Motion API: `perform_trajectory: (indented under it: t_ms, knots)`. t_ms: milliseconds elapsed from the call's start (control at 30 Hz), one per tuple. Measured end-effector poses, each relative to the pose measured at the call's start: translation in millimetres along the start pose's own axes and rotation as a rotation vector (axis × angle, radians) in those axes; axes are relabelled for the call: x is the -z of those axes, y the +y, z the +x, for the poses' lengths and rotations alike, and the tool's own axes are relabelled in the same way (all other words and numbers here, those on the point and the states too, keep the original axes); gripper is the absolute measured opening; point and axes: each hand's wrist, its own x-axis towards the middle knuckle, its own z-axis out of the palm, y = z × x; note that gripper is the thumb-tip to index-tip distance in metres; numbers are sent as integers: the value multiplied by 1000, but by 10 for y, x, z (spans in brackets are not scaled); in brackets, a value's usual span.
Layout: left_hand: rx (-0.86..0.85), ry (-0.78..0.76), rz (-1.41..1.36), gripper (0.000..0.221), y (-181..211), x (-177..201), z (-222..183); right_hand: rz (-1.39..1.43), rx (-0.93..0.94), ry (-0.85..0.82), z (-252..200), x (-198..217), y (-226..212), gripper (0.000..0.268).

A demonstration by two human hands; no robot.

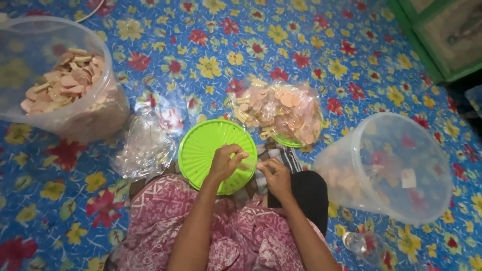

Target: Separating and sorting small pinkish food items from a pile into a container lid.

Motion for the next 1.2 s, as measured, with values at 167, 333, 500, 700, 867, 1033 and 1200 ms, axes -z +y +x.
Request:
perform_trajectory:
  t_ms: [167, 333, 500, 700, 867, 1033, 1200]
  knots:
    - [75, 20, -100, 22, 109, 11, -72, -33, 1, 34, -79, 169, -196, 5]
    - [139, 120, -93, 15, 346, 169, -122, -122, -6, 161, -126, 715, -359, 3]
    - [193, 156, -13, 13, 247, 167, -154, -115, 32, 537, -182, 1741, -627, 9]
    - [200, 116, -8, 18, 310, 118, -177, -523, 113, 723, -308, 2723, -304, 13]
    - [219, 104, 29, 18, 234, 106, -144, -541, -322, 601, -242, 2659, -421, 38]
    - [283, 100, 63, 13, 129, 92, -121, -486, 103, 648, -74, 2239, -191, 39]
    - [277, 81, 64, 12, 134, 106, -65, -328, 94, 349, 273, 1475, -439, 27]
